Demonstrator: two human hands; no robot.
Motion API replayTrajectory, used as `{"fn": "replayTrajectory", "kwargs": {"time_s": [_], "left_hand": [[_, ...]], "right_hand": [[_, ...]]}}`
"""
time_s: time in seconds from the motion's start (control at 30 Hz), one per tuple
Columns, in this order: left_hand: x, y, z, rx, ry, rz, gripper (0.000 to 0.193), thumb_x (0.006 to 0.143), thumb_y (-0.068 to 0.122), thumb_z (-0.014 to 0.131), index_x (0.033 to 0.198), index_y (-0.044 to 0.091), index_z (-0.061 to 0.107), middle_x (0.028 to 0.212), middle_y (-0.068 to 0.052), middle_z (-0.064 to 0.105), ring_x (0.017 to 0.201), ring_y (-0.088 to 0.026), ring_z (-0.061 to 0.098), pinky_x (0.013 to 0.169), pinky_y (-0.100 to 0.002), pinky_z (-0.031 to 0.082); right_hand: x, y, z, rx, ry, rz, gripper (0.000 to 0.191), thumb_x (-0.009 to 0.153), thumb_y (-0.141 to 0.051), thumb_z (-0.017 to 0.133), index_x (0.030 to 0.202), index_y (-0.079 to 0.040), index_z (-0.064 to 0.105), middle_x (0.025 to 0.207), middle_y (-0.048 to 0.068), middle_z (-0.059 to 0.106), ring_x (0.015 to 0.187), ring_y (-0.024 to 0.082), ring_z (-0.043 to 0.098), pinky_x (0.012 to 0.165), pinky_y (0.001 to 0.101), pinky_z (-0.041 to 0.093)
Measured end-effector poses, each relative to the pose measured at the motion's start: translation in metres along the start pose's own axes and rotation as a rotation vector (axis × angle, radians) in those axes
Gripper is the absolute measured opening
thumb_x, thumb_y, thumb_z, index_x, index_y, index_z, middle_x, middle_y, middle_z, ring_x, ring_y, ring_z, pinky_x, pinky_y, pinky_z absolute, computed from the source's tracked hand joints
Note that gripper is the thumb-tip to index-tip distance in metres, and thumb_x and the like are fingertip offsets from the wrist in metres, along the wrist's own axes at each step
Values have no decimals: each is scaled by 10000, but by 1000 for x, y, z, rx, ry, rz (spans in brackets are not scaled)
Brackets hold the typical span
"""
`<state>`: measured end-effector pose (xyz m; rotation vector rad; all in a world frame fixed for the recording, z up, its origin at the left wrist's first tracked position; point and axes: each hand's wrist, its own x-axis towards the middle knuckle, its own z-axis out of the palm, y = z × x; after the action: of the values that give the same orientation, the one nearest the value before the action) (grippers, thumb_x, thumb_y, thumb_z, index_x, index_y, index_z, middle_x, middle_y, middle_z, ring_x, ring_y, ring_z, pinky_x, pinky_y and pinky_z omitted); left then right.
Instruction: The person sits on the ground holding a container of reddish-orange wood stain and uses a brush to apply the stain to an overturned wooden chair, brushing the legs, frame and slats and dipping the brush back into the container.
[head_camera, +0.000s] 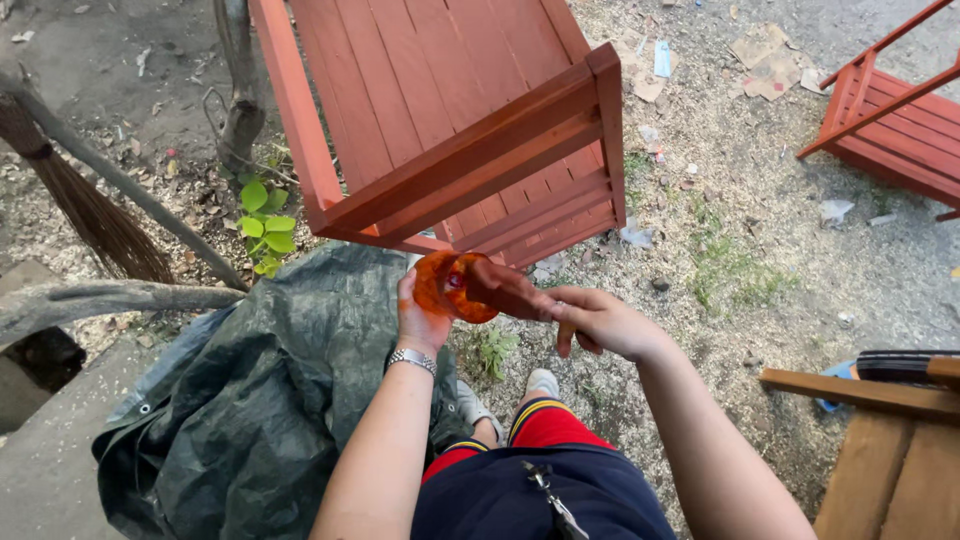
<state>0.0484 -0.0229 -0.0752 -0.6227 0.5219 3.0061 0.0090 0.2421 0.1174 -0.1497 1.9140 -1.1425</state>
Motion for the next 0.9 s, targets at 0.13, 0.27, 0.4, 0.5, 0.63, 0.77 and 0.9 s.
{"fn": "replayTrajectory", "kwargs": {"time_s": [0.13, 0.27, 0.4, 0.5, 0.63, 0.77, 0.9], "left_hand": [[0, -3, -8, 30, 45, 51, 635, 874, 551, 552, 1345, 129, 609, 1379, -74, 639, 1307, -291, 569, 1098, -516, 442], [1, -13, -12, -60, 80, 110, 621, 888, 541, 552, 1352, 131, 608, 1380, -64, 636, 1299, -286, 567, 1095, -505, 448], [-2, -25, -22, -104, 114, 162, 620, 879, 535, 545, 1353, 141, 606, 1373, -51, 647, 1304, -271, 569, 1087, -488, 455], [-3, -38, -38, -171, 122, 206, 639, 879, 552, 550, 1371, 148, 599, 1397, -46, 637, 1311, -279, 570, 1079, -494, 468], [3, -53, -72, -213, 265, 227, 651, 852, 596, 536, 1369, 204, 589, 1404, -38, 618, 1296, -289, 567, 1003, -532, 488], [8, -58, -105, -303, 326, 280, 668, 859, 619, 550, 1392, 219, 595, 1434, -28, 613, 1319, -288, 557, 989, -508, 502], [8, -51, -126, -260, 359, 296, 690, 804, 656, 546, 1375, 270, 584, 1420, -9, 612, 1271, -290, 562, 854, -501, 464]], "right_hand": [[23, 34, -10, 455, -113, 20, 389, 1012, -263, 480, 1298, -40, 620, 633, 171, 703, 362, 97, 420, 362, 229, 318], [39, 60, -8, 586, -228, 2, 342, 1050, -227, 483, 1250, 19, 611, 761, 177, 726, 433, 109, 465, 421, 232, 365], [50, 79, -1, 570, -212, 9, 269, 1037, -197, 514, 1190, -6, 625, 806, 116, 684, 447, 105, 457, 410, 236, 349], [60, 95, 1, 635, -162, 7, 250, 1001, -197, 520, 1179, -74, 646, 735, 93, 632, 409, 92, 421, 375, 222, 315], [89, 118, -2, 708, -199, -37, 150, 1036, -204, 527, 1083, -80, 596, 748, 55, 589, 419, 73, 401, 363, 216, 284], [128, 143, 1, 801, -218, -82, 100, 1014, -185, 520, 1056, -113, 574, 762, 42, 592, 406, 78, 391, 388, 236, 290], [184, 164, 11, 770, -162, -60, 135, 999, -168, 533, 1121, -123, 568, 764, 35, 592, 419, 75, 384, 381, 235, 263]]}}
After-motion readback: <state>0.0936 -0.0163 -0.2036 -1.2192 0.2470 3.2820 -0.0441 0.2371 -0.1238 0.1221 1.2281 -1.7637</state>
